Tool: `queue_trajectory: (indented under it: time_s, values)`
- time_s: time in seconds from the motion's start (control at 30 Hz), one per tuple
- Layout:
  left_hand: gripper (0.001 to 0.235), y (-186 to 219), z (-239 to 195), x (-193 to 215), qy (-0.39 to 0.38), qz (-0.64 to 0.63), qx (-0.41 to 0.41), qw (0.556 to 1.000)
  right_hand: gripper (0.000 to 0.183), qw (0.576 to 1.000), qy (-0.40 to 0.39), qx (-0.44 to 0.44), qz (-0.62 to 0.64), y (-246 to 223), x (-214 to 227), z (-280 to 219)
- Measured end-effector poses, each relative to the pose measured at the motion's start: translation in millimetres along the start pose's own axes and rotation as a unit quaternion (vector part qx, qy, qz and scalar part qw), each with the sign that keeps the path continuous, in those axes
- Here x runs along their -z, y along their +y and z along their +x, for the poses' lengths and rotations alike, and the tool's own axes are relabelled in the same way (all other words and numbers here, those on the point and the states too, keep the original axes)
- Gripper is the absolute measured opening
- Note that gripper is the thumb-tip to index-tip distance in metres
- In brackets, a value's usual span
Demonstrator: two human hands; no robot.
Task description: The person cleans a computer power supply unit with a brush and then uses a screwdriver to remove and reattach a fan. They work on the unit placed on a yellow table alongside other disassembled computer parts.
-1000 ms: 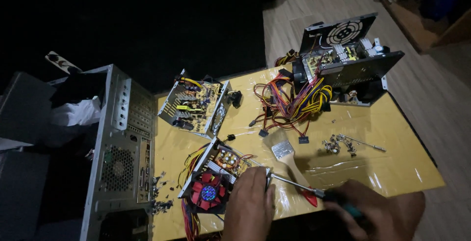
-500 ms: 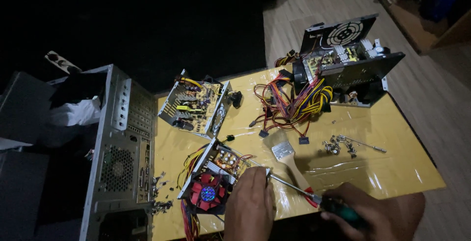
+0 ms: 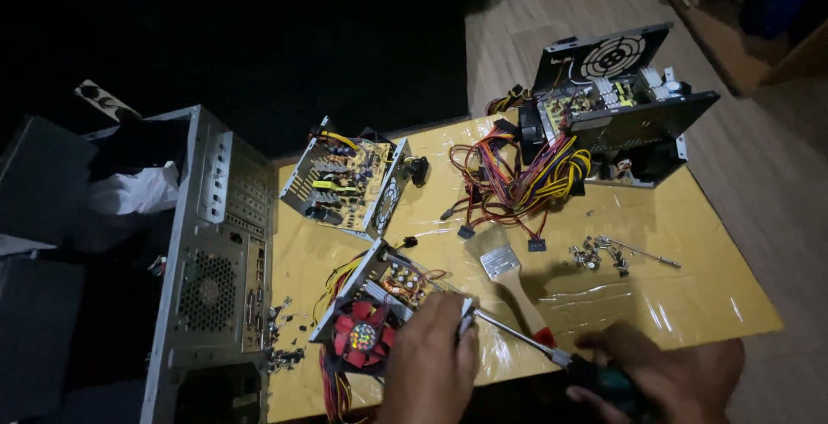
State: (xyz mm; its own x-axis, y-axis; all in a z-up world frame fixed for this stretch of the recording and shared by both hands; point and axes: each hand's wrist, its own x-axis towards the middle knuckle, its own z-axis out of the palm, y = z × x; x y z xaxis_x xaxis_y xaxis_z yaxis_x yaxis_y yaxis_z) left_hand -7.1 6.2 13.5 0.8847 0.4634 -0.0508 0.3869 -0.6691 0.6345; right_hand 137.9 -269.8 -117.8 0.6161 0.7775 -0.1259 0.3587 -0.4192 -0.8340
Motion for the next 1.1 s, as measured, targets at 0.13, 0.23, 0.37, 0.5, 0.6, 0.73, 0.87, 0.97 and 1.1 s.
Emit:
queue_trajectory:
  time_s: [0.13, 0.23, 0.37, 0.5, 0.6, 0.73, 0.87, 0.97, 1.1]
  values:
    - [0.015, 10.1, 12.5, 47.1, -0.055, -0.019, 0.01, 0.998, 0.068, 0.916, 0.043, 0.149, -0.369, -101.9, 49.4, 2.4]
    - [0.028, 23.2, 27.0, 89.7, -0.117, -0.024, 0.079, 0.99, 0.064, 0.837, 0.087, 0.273, -0.467, -176.2, 63.3, 15.8]
    - [0.009, 29.0, 34.0, 133.4, -0.183, -0.05, 0.125, 0.974, 0.041, 0.784, -0.074, 0.328, -0.523, -197.2, 73.2, 57.6]
    - [0.007, 15.5, 32.8, 136.5, -0.185, -0.105, 0.115, 0.97, 0.022, 0.715, 0.04, 0.336, -0.612, -240.8, 73.5, 55.8]
    - [0.012, 3.3, 35.1, 130.6, -0.163, -0.102, 0.076, 0.978, 0.025, 0.711, -0.058, 0.268, -0.647, -242.0, 76.2, 67.4]
    - [0.027, -2.7, 37.3, 126.0, -0.178, -0.16, 0.092, 0.967, 0.07, 0.708, -0.147, 0.159, -0.672, -232.2, 85.8, 79.0]
    - [0.024, 7.6, 30.0, 132.8, -0.2, -0.193, 0.126, 0.952, 0.101, 0.74, -0.109, 0.25, -0.615, -254.6, 89.7, 58.8]
    - [0.026, -1.1, 32.3, 122.3, -0.193, -0.23, 0.103, 0.948, 0.112, 0.764, -0.202, 0.019, -0.613, -273.6, 81.6, 60.4]
    - [0.027, -3.2, 30.6, 119.8, -0.181, -0.218, 0.071, 0.956, 0.095, 0.743, -0.173, 0.087, -0.64, -281.2, 85.0, 53.1]
